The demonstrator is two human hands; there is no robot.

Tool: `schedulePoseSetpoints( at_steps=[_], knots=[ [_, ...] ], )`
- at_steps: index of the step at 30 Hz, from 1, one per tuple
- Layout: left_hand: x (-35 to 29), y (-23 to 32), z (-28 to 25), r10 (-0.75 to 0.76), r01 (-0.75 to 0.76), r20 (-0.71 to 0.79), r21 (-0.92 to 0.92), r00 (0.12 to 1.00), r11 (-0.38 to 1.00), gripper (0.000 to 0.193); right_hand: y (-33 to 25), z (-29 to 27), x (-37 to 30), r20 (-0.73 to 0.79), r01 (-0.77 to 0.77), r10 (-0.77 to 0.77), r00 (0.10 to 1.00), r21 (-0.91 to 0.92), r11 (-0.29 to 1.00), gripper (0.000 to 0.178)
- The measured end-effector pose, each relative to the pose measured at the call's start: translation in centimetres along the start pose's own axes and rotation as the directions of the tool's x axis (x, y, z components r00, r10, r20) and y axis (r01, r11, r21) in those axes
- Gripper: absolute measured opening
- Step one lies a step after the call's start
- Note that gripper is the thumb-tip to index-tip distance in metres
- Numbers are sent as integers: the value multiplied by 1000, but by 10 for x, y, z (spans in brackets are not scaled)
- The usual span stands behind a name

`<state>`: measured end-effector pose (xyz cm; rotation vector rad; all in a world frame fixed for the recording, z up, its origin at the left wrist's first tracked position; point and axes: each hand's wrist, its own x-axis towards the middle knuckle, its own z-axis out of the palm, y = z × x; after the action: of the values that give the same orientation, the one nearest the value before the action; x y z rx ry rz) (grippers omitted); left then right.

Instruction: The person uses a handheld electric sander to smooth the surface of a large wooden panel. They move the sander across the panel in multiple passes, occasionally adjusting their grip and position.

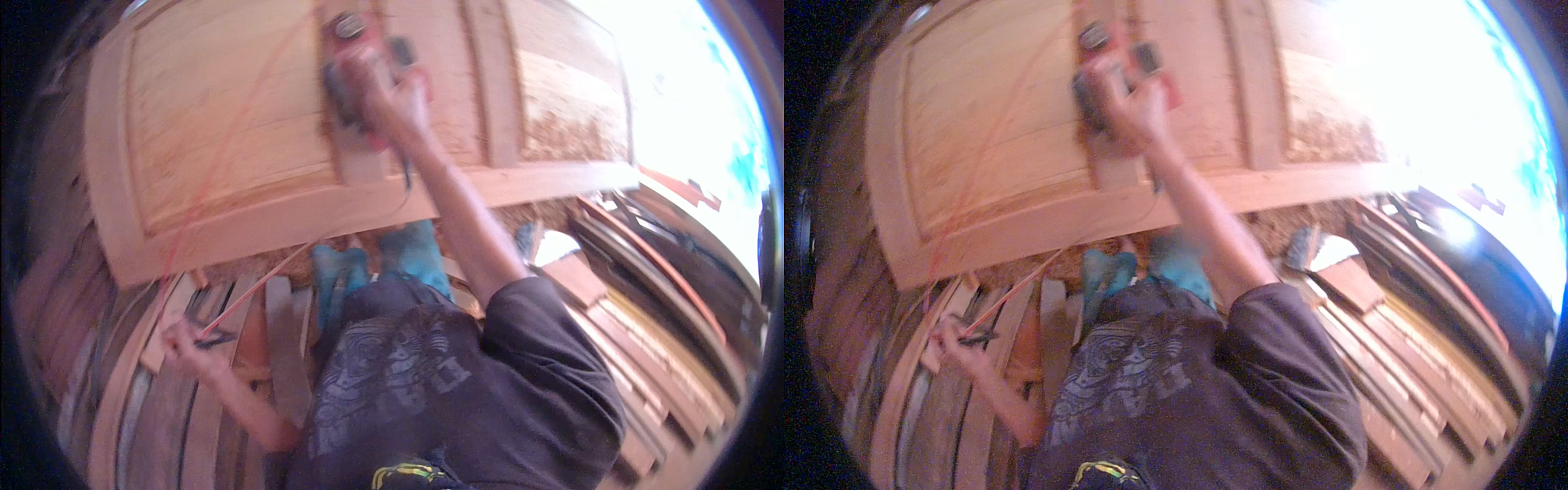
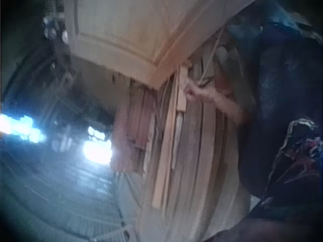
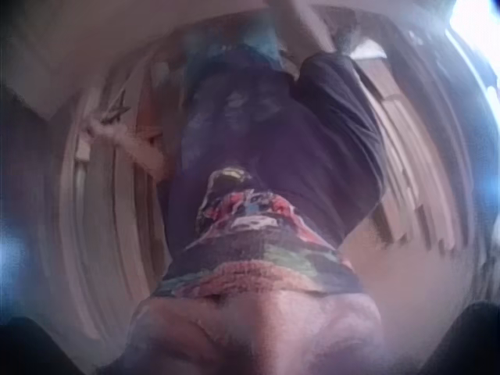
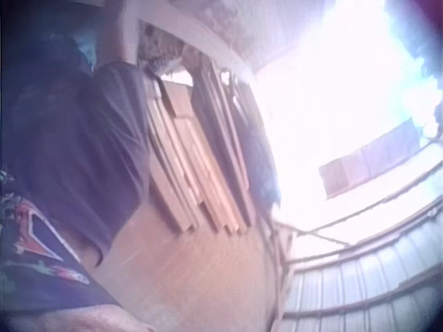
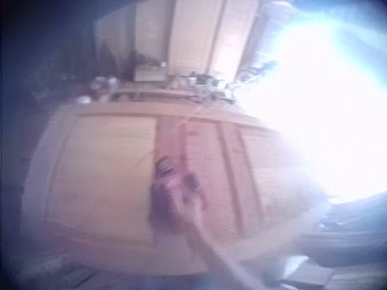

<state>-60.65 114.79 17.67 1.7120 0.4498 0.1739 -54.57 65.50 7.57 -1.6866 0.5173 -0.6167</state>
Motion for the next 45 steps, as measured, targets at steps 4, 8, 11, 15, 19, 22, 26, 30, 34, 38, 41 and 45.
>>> schedulePoseSetpoints(
  at_steps=[4,8,11,15,19,22,26,30,34,38,41,45],
  knots=[
    [5,30,26,-11,11,-82,0,997,1000,32,-75,-76,-100,206,-309,354,912,-221,925,52],
    [-6,43,68,-1,1,9,-62,1000,998,30,-81,-158,-149,393,-398,484,782,-283,873,50],
    [-43,33,89,-33,39,61,-111,998,993,30,-66,-218,-161,485,-232,377,789,-332,914,55],
    [-103,11,117,-1,-2,44,53,999,999,30,-46,-317,-145,573,-150,474,668,-521,840,57],
    [-191,23,189,-25,25,-2,117,1000,993,29,-34,-437,-111,540,-183,600,590,-634,751,55],
    [-243,15,222,-39,32,57,116,998,993,28,-8,-521,-90,492,-222,639,591,-663,715,57],
    [-297,11,255,-81,75,109,52,991,996,29,-5,-561,-62,612,110,457,646,-667,736,50],
    [-328,25,255,-94,92,44,60,995,994,29,6,-548,-49,628,51,467,623,-629,776,52],
    [-346,42,240,-89,88,32,42,995,995,29,15,-511,-40,616,-50,568,546,-653,756,52],
    [-362,57,224,-163,154,135,75,977,985,27,17,-470,-37,682,22,530,504,-623,782,54],
    [-376,77,216,-196,194,201,30,960,981,23,12,-441,-34,710,103,529,465,-637,764,54],
    [-394,91,201,-229,249,325,-22,918,968,20,-4,-395,-34,790,187,430,438,-548,815,54]
  ],
)
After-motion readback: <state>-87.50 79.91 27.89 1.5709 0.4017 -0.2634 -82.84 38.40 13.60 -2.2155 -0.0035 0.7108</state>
